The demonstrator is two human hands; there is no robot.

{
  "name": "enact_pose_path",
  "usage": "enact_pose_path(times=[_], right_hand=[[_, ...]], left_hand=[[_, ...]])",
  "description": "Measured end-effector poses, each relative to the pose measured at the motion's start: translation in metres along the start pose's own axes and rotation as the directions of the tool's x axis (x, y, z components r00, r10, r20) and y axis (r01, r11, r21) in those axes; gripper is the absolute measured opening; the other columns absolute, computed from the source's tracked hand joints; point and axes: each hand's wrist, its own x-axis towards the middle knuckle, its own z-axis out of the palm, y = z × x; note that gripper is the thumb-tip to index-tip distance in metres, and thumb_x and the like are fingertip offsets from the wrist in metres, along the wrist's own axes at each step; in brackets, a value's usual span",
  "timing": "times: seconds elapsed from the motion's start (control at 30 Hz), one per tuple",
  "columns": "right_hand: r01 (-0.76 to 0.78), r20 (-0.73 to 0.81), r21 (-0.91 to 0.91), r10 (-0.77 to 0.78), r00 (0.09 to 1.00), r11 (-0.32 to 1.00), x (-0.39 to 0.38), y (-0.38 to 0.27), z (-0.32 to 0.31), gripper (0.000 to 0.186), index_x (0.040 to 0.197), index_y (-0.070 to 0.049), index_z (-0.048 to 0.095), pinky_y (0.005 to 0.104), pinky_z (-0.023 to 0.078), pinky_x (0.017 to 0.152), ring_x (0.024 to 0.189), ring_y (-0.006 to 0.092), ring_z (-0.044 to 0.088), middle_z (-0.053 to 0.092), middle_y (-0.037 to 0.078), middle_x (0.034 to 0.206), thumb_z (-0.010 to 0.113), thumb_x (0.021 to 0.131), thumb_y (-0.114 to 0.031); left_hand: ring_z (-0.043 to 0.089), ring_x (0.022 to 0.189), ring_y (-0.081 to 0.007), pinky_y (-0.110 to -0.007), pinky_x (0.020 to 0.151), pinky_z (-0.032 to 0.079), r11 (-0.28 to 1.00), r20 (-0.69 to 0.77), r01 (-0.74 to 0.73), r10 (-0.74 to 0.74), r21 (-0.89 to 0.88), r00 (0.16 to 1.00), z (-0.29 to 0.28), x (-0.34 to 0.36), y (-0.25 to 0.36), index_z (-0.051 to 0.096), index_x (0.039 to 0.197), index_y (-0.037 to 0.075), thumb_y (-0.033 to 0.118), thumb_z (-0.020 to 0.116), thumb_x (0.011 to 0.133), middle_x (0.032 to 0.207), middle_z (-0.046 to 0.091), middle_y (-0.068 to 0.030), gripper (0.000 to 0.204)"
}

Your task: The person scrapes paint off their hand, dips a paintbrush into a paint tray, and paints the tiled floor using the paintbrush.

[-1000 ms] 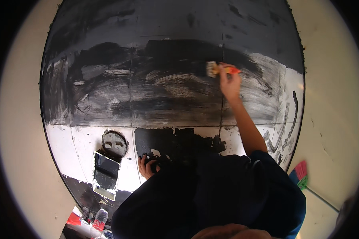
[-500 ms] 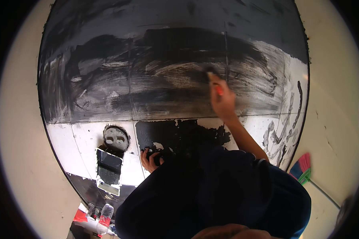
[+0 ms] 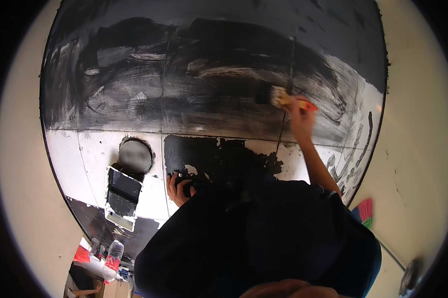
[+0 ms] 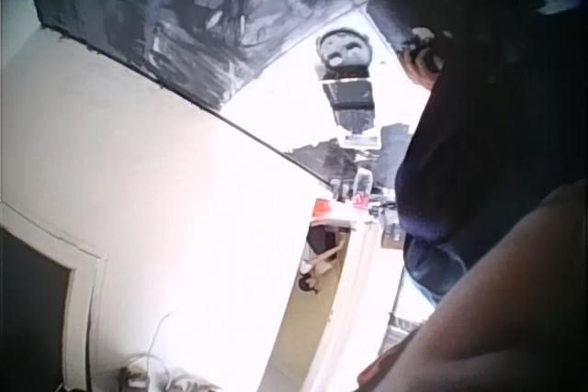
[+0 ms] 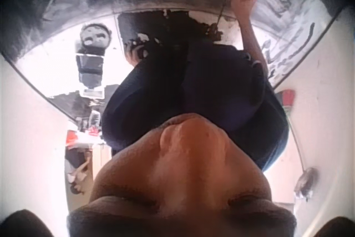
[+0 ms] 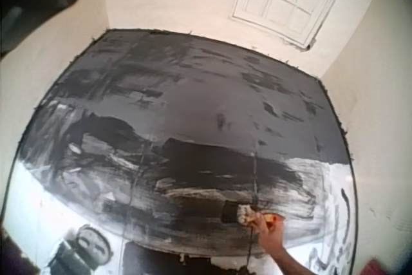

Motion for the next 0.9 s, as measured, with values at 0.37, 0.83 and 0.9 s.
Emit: enact_pose_path(times=[0.37, 0.83, 0.9], right_hand=[[0.106, 0.019, -0.885, -0.192, 0.981, 0.453, -0.061, -0.010, -0.095, 0.013, 0.109, -0.009, 0.063, 0.0439, 0.054, 0.062, 0.078, 0.0384, 0.073, 0.071, 0.022, 0.088, 0.065, 0.097, -0.015], [0.186, 0.634, 0.031, -0.163, 0.756, 0.982, -0.075, -0.039, 0.155, 0.024, 0.114, -0.003, 0.063, 0.0277, 0.059, 0.073, 0.090, 0.0233, 0.074, 0.072, 0.020, 0.113, 0.072, 0.091, -0.004], [0.445, 0.605, -0.218, -0.238, 0.760, 0.868, -0.067, -0.026, 0.102, 0.019, 0.112, -0.002, 0.063, 0.0277, 0.056, 0.068, 0.086, 0.0202, 0.073, 0.070, 0.015, 0.107, 0.068, 0.094, -0.005]], left_hand=[[0.042, 0.137, -0.0391, -0.055, 0.115, 0.031, 0.995, 0.027, 0.093, -0.094, 0.024, 0.995, -0.005, 0.009, 0.017, 0.072, 0.086, 0.011, 0.016, 0.065, 0.064, 0.135, 0.057, -0.0105, 0.024], [0.044, 0.136, -0.0423, -0.056, 0.114, 0.033, 1.000, 0.014, 0.003, -0.003, 0.017, 1.000, 0.001, 0.000, 0.005, 0.071, 0.088, 0.012, 0.019, 0.066, 0.068, 0.135, 0.058, -0.0133, 0.022], [0.043, 0.136, -0.0422, -0.056, 0.114, 0.032, 1.000, 0.015, 0.001, -0.001, 0.002, 1.000, 0.002, -0.001, 0.004, 0.072, 0.087, 0.011, 0.020, 0.065, 0.068, 0.135, 0.059, -0.0137, 0.023]])
